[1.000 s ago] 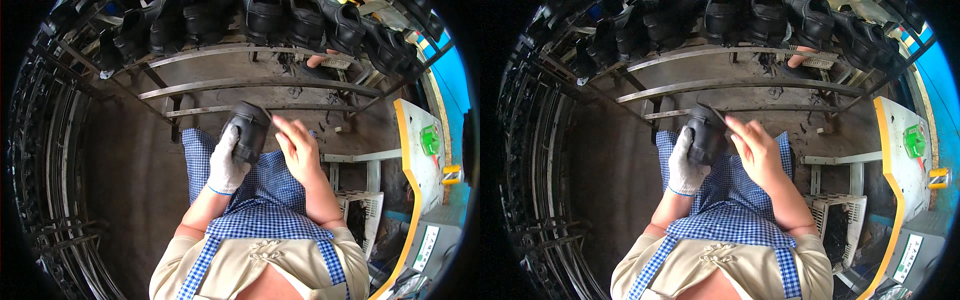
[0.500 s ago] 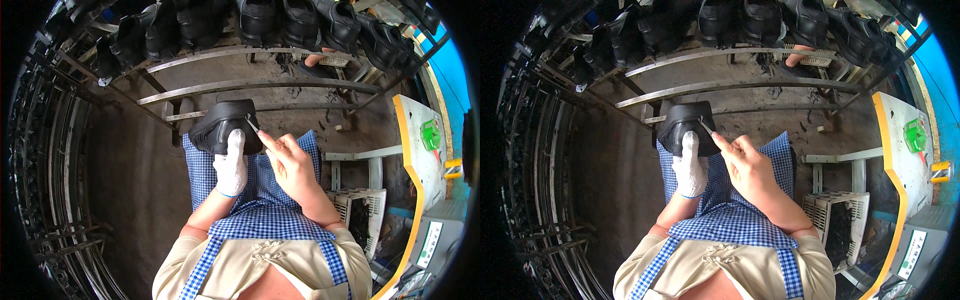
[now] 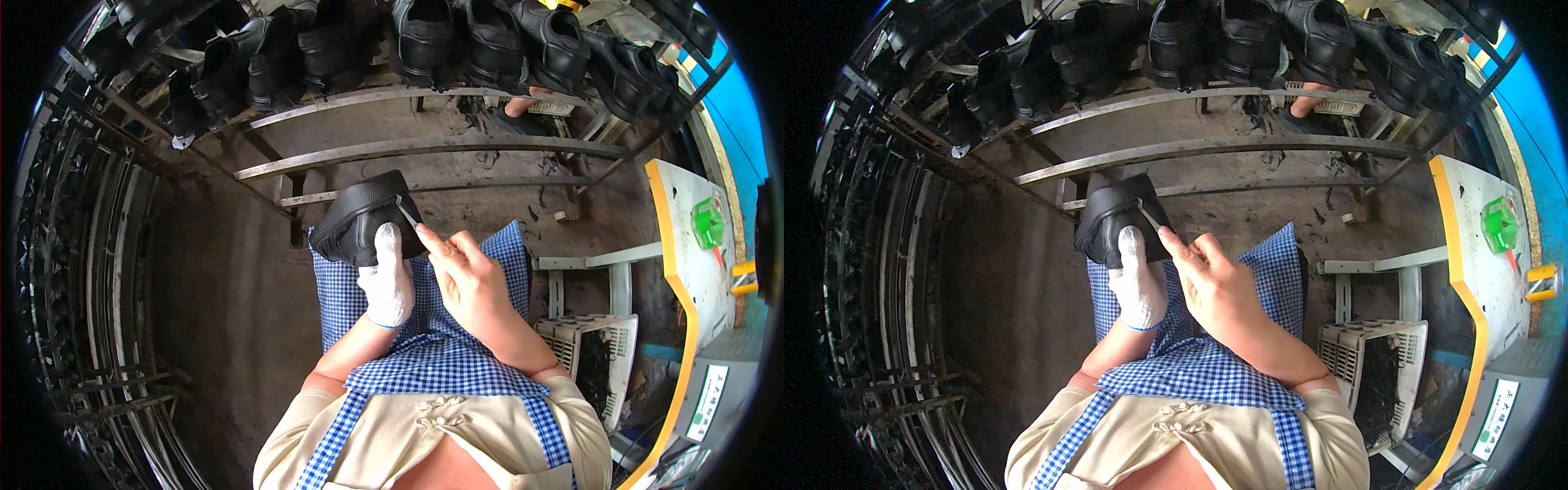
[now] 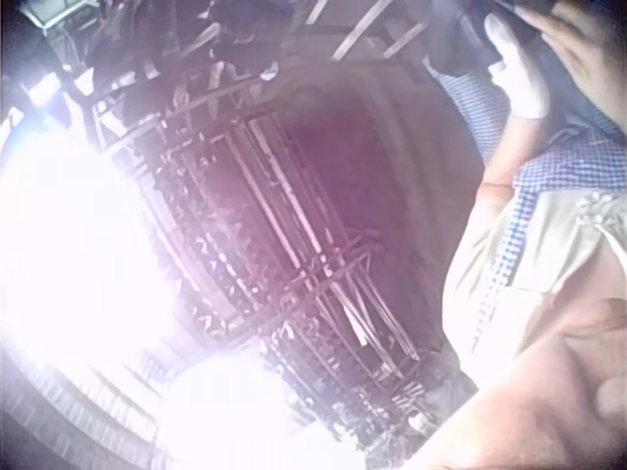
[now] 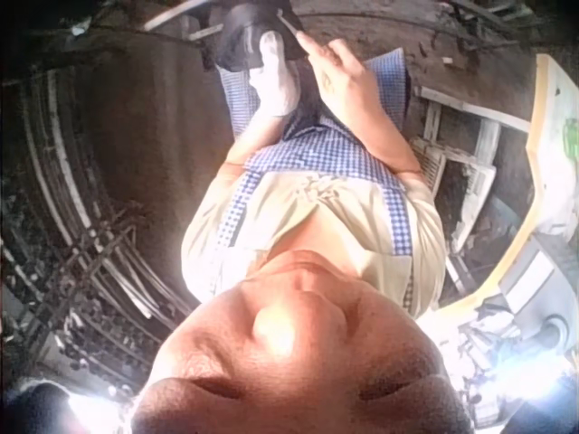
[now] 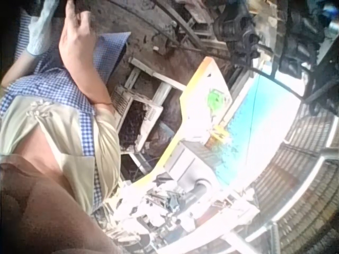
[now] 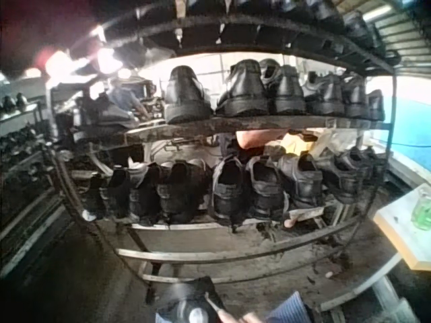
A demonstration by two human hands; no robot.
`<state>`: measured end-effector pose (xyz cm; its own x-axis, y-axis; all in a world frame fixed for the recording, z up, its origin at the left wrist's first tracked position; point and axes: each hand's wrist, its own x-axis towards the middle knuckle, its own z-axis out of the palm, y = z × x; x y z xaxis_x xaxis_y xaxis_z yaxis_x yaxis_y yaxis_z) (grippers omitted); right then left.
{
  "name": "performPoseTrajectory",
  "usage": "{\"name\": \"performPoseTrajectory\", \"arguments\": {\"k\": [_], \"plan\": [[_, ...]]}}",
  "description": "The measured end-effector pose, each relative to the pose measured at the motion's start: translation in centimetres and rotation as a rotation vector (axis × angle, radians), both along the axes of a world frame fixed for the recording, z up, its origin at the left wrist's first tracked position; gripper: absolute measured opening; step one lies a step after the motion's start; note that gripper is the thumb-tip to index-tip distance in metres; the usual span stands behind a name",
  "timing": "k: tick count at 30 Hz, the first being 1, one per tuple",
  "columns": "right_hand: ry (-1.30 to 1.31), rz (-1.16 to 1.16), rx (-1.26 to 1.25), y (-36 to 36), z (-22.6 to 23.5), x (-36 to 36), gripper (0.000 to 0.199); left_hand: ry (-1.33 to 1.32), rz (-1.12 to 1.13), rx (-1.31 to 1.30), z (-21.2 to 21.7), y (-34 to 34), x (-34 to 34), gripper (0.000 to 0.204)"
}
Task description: The person uses a pointed metal tool to scrape and clean the sole and heel area of a black shoe. They repeatedly pick up shoes from a nearby rack, perform the scraping action on the bottom of the shoe, and then return the shoe to the rack. The process is repeated for multiple shoes throughout the video.
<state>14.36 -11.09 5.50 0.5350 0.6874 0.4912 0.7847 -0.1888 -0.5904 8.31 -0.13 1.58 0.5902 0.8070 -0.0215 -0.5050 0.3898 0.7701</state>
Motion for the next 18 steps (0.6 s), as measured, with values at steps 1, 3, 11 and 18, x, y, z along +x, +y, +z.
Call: {"name": "performPoseTrajectory", "arguments": {"k": [1,3,11,18], "plan": [[-0.002,0.001,-0.002,-0.01,-0.04,-0.06,0.057,-0.012,0.003,0.005,-0.03,-0.03,-0.03,0.029],[-0.002,0.001,-0.004,0.00,-0.05,-0.16,0.057,-0.005,0.020,0.026,-0.41,0.00,-0.13,0.029],[-0.014,0.004,-0.003,0.21,0.29,-0.52,0.059,-0.033,0.089,0.003,-0.37,-0.19,-0.08,0.027],[-0.002,0.007,0.021,0.29,-0.07,-0.54,0.060,-0.027,0.089,0.020,-0.21,-0.36,-0.20,0.027]]}}
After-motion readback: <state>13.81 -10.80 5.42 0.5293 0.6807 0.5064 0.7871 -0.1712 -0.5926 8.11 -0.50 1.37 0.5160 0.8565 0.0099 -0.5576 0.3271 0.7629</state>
